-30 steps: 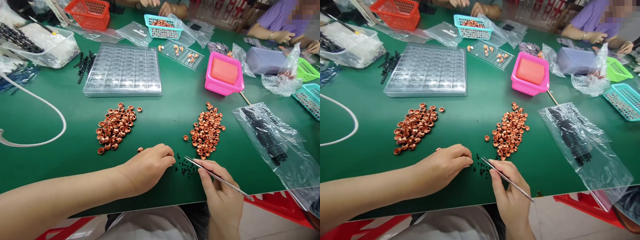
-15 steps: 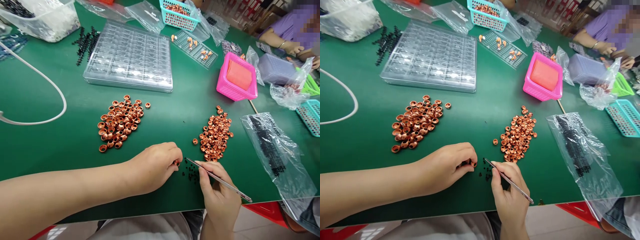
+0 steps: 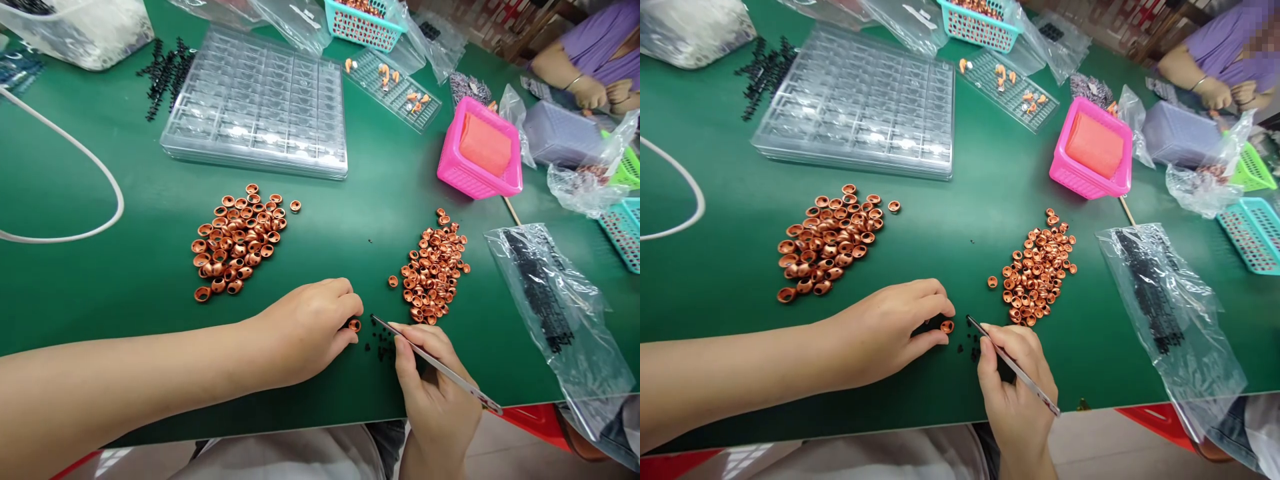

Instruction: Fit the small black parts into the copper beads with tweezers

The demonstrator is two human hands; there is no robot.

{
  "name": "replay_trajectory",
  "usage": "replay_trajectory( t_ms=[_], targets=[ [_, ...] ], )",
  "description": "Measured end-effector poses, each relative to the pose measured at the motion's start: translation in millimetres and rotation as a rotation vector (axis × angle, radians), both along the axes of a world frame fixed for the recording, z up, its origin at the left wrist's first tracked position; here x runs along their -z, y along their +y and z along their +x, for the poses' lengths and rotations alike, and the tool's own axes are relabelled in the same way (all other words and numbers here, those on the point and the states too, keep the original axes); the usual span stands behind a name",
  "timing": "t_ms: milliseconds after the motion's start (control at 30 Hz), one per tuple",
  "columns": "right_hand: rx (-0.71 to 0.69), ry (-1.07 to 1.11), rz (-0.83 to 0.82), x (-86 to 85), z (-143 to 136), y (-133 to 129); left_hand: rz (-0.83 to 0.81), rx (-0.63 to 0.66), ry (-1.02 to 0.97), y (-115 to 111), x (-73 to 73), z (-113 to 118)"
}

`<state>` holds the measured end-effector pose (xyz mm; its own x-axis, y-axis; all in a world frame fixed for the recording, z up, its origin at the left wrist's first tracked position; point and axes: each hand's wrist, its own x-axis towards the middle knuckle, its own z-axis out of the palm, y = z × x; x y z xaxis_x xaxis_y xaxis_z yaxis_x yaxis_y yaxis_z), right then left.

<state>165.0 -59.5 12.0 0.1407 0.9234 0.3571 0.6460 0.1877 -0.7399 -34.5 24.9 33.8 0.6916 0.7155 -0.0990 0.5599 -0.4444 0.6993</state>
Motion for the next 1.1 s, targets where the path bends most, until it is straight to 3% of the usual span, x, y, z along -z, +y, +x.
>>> replay_trajectory(
  t_ms=[1100],
  targets=[
    [-0.113,-0.117,0.111,0.5,2.7,-3.7,-0.107,0.027,0.039,4.8,-7.8,0.2]
  ],
)
